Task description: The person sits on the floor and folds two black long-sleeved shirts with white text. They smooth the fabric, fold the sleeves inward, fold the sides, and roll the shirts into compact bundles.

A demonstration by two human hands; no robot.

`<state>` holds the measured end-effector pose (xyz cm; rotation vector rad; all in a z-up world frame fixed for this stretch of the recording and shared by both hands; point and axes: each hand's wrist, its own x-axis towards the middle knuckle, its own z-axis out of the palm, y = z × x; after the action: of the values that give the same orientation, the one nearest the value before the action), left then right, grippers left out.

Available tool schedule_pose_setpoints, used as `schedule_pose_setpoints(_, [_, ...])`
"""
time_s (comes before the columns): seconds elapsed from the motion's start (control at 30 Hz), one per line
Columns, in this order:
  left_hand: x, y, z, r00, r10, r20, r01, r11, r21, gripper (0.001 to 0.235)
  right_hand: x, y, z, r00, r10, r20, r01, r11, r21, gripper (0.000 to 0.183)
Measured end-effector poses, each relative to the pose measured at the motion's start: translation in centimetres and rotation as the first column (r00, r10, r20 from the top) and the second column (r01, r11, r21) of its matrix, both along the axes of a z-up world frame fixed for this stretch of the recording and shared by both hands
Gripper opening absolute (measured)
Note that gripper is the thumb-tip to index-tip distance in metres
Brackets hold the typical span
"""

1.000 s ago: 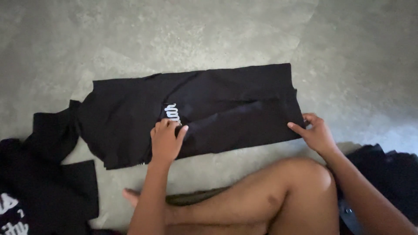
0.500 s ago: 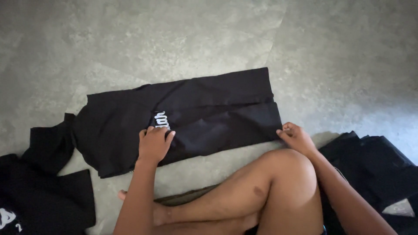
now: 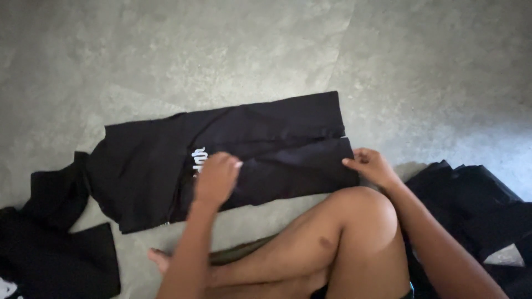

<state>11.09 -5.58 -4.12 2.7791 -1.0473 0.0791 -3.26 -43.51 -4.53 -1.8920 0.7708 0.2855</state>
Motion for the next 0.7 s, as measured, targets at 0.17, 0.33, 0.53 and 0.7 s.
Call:
schedule_pose_setpoints(0.17, [-0.6,-11.8,4.3,0.856,0.024,-0.517,-0.035,0.999,-0.011,0.026,-1.0,-1.1,-3.5,0.99,0.109,-0.091,-0.115,0.992,-0.061,0.036])
schedule_pose_setpoints(0.33, [1.4,-17.8,2.8,0.696,0.121,-0.708,-0.065,0.992,0.106,0.03,-2.7,-1.6,-5.4,0.972,0.067,-0.223,-0.08,0.996,-0.05,0.036])
schedule_pose_setpoints(0.53, [1.9,-18.6,5.9,0.698,0.132,-0.704,-0.07,0.991,0.116,0.042,-2.8,-1.9,-6.0,0.975,-0.044,-0.217,0.026,0.996,-0.086,0.027])
schedule_pose_setpoints(0.7, [1.2,-16.2,7.9,0.728,0.108,-0.677,0.009,0.986,0.167,0.048,-0.2,-0.1,0.6,0.963,-0.105,0.246,0.104,0.994,0.018,0.058])
